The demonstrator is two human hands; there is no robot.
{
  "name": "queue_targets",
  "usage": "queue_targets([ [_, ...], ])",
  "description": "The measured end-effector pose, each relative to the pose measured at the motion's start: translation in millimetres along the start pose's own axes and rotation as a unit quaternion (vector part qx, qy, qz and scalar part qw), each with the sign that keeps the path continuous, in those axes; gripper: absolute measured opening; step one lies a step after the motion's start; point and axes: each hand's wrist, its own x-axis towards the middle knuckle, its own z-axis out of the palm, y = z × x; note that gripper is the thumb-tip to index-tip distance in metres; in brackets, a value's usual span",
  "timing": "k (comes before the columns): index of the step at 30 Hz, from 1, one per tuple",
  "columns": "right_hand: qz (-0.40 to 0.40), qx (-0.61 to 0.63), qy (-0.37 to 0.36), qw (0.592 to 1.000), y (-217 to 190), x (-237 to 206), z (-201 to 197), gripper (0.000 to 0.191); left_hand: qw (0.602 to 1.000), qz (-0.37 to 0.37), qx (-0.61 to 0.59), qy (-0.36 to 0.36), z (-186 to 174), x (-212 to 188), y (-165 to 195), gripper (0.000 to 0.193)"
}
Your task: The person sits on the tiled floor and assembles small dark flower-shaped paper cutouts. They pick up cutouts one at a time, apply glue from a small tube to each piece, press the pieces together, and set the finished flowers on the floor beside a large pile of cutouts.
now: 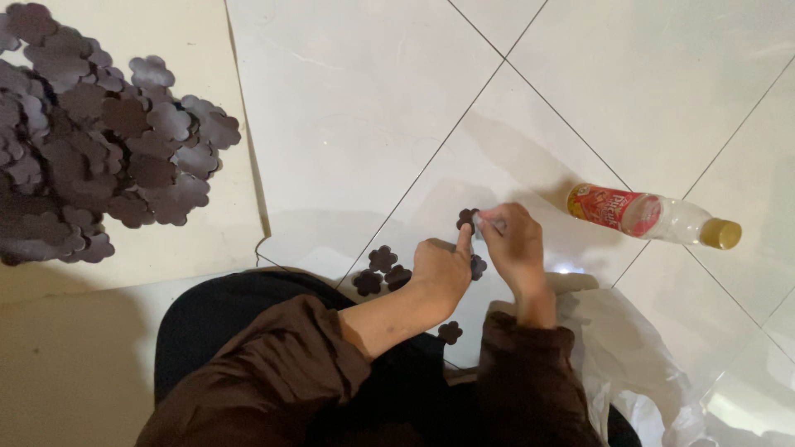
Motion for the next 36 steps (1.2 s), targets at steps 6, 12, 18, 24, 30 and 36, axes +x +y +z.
queue_targets([
  [6,-0.031,-0.041,0.074,0.996,3.2,-1.1,6.1,0.009,1.000,0.003,0.007,0.021,3.0,2.3,0.2,0.113],
  [12,0.042,-0.044,-0.011,0.998,4.0,-2.0,-8.0,0.012,1.000,0.004,0.003,-0.001,2.1,1.8,-0.1,0.113],
  [18,-0.003,-0.025,0.052,0.998,-0.3,-0.7,-5.1,0.014,1.000,0.000,-0.007,0.003,0.4,0.8,-0.3,0.115],
  [24,0.132,-0.084,-0.055,0.986,-2.9,-1.2,-14.4,0.016,1.000,0.005,0.025,-0.002,-1.3,0.1,-0.7,0.117],
  [30,0.027,-0.001,0.030,0.999,-2.4,-0.6,-3.0,0.014,0.999,-0.014,-0.033,0.038,-0.5,-0.3,-2.5,0.112],
  [36,0.071,-0.054,-0.049,0.995,5.2,-2.1,-16.4,0.012,0.991,0.001,-0.069,0.118,6.2,10.1,-15.7,0.075],
])
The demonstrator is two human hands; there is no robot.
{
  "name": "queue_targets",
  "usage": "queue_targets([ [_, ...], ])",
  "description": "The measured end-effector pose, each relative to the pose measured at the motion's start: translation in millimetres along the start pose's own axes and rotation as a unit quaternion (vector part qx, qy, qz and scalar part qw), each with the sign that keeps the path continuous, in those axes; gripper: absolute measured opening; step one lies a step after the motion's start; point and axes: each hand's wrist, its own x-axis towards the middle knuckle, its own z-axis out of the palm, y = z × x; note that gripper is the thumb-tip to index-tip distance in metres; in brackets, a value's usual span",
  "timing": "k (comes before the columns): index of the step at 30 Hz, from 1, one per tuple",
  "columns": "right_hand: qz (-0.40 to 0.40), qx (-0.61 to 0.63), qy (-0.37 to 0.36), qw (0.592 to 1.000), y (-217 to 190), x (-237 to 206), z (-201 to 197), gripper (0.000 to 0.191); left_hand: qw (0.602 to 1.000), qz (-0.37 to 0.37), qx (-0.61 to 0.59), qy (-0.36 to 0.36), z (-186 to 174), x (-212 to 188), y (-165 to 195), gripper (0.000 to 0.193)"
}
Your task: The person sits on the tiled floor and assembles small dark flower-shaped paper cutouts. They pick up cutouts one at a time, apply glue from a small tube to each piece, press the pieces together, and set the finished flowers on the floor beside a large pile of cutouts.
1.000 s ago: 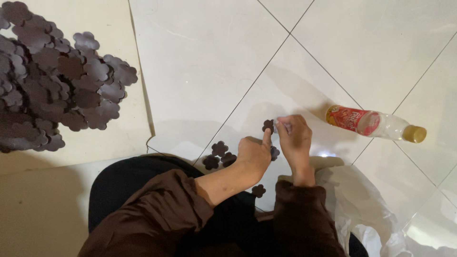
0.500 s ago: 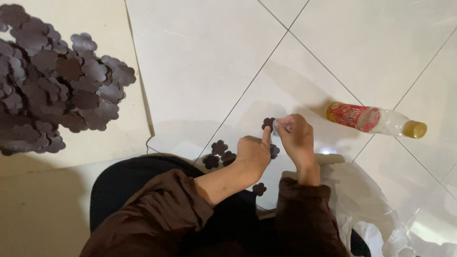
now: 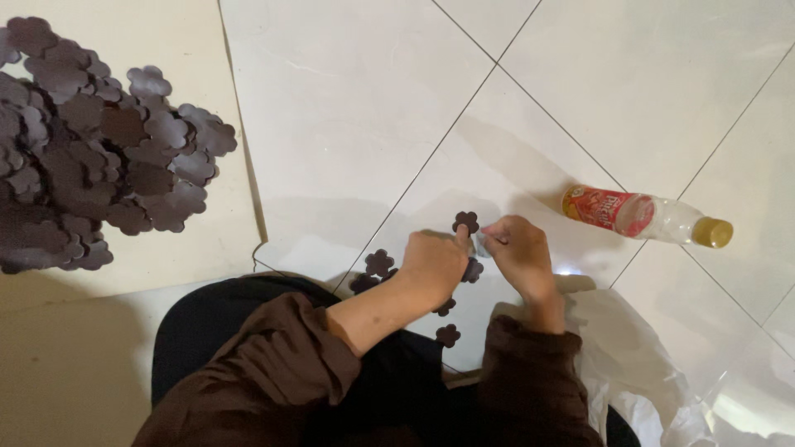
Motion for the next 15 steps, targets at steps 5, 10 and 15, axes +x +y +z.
queue_targets([
  [5,0.022,0.011,0.051,0.998,1.9,-0.3,6.9,0.014,0.958,0.011,-0.060,0.279,6.4,17.3,-18.6,0.007],
  [10,-0.004,-0.001,0.030,1.000,12.5,2.0,-1.1,0.013,0.941,0.040,-0.097,0.321,10.6,25.4,-25.3,0.018],
  [15,0.041,0.026,0.101,0.994,27.2,1.5,-17.7,0.017,0.931,0.052,-0.046,0.358,16.3,28.6,-24.9,0.003],
])
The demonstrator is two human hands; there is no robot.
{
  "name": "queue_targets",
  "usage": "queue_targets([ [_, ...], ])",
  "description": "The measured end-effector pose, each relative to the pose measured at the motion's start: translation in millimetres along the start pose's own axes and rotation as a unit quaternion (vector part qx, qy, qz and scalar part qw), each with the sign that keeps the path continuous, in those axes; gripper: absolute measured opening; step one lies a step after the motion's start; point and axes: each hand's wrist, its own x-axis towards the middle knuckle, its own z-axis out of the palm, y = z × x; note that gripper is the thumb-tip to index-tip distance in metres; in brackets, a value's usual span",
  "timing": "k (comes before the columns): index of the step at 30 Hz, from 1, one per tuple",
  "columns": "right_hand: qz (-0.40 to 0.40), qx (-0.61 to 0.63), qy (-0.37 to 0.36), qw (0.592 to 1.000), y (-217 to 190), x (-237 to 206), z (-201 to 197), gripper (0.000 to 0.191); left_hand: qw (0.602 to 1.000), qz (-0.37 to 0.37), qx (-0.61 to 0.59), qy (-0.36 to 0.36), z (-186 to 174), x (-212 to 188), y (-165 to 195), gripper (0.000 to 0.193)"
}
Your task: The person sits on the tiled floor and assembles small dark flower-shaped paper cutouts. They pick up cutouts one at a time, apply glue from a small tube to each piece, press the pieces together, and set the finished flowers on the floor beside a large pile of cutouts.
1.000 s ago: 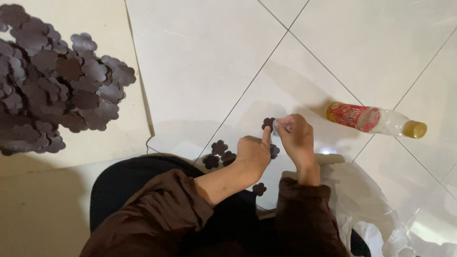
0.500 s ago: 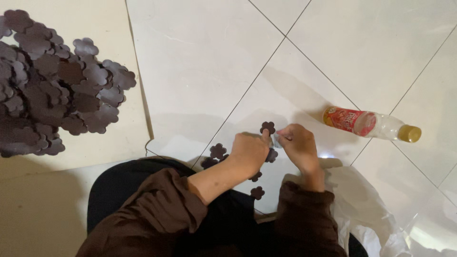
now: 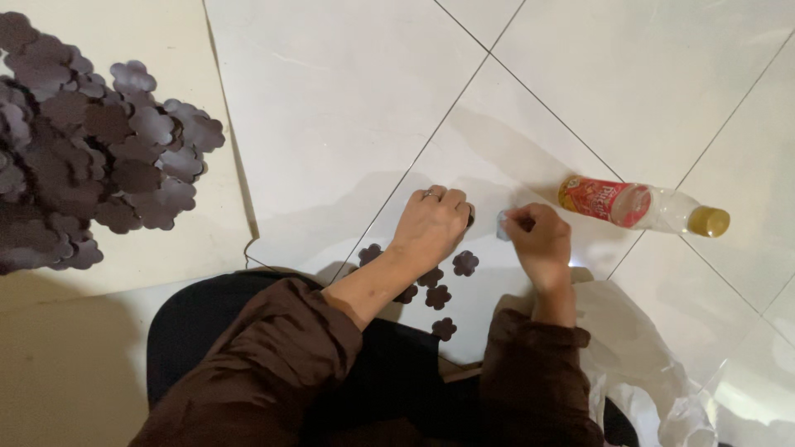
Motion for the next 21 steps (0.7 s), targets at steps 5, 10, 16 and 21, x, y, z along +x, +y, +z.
queue_targets([
  [5,-0.027,-0.048,0.038,0.998,3.5,2.9,0.1,0.017,0.999,0.016,-0.002,-0.032,-3.6,3.6,1.9,0.014],
  [10,0.002,-0.006,0.028,1.000,0.1,2.9,-1.7,0.018,0.947,-0.186,-0.253,-0.072,-12.2,11.3,4.7,0.013],
  [16,-0.017,0.162,-0.013,0.987,-14.4,0.7,26.1,0.015,0.968,-0.172,-0.177,-0.053,-10.5,7.8,-3.3,0.010],
  [21,-0.161,0.051,0.032,0.985,-21.3,-14.1,51.6,0.010,0.976,-0.161,-0.143,-0.028,-6.0,4.9,-8.2,0.008],
])
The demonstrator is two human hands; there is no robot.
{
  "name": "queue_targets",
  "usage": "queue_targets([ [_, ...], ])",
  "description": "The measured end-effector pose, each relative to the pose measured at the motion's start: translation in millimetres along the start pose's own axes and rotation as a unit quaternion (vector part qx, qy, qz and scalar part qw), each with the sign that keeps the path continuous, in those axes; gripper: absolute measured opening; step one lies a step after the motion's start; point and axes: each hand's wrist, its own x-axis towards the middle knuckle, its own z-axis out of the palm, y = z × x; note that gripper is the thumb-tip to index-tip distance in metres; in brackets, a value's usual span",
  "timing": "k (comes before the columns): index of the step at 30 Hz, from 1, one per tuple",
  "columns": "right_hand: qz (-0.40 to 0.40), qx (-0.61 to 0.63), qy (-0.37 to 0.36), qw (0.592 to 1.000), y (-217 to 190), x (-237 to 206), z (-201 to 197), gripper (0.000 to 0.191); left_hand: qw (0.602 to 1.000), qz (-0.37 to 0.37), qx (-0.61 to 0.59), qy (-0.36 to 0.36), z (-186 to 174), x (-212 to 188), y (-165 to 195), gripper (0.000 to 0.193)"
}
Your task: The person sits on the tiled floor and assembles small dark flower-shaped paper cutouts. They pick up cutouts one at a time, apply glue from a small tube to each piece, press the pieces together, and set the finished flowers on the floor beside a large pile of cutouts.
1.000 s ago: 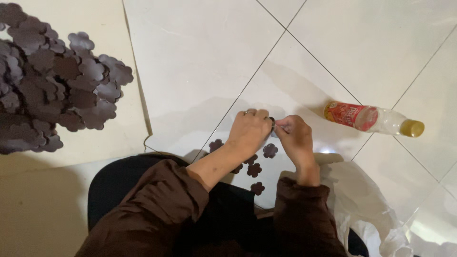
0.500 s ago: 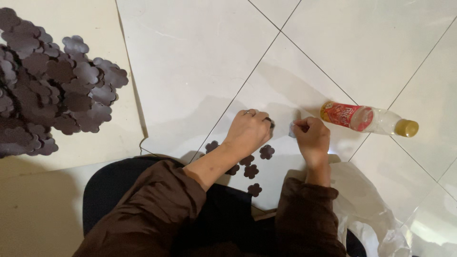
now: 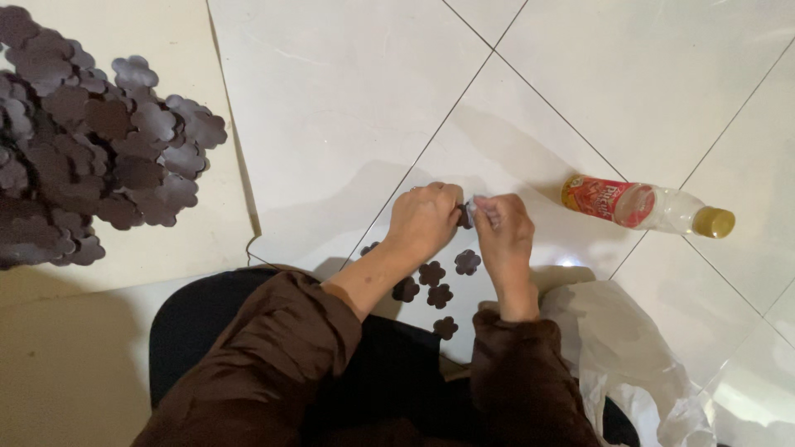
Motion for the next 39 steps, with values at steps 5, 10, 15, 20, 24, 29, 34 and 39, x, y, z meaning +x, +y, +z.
queue_targets([
  [5,-0.043,-0.095,0.003,0.994,-3.4,-3.2,3.1,0.009,1.000,0.015,-0.013,0.022,1.5,0.5,-0.3,0.007],
  [10,-0.050,-0.037,0.017,0.998,-2.9,2.2,-0.9,0.008,1.000,0.020,-0.006,0.014,0.7,-1.7,0.0,0.009],
  [15,0.017,0.002,-0.025,1.000,-2.1,0.5,-2.4,0.008,1.000,0.015,-0.007,0.007,2.0,-0.5,1.6,0.009],
  [20,-0.045,-0.011,0.003,0.999,0.0,3.7,-2.1,0.008,0.999,0.031,0.012,0.015,3.9,-0.3,0.8,0.008],
  [24,0.098,0.022,-0.087,0.991,0.9,1.7,-6.8,0.008,1.000,0.020,0.000,0.016,4.5,0.0,-0.5,0.008],
  [29,-0.064,0.003,0.021,0.998,1.4,4.4,1.7,0.008,1.000,0.027,0.008,0.014,4.8,-0.2,-0.2,0.007],
  [34,-0.037,-0.035,-0.015,0.999,2.3,1.1,0.8,0.008,1.000,0.019,0.009,-0.001,4.7,1.5,-0.6,0.009],
  [39,-0.074,-0.046,0.029,0.996,0.9,-0.3,2.9,0.010,1.000,0.014,0.005,0.001,5.4,2.4,0.4,0.008],
])
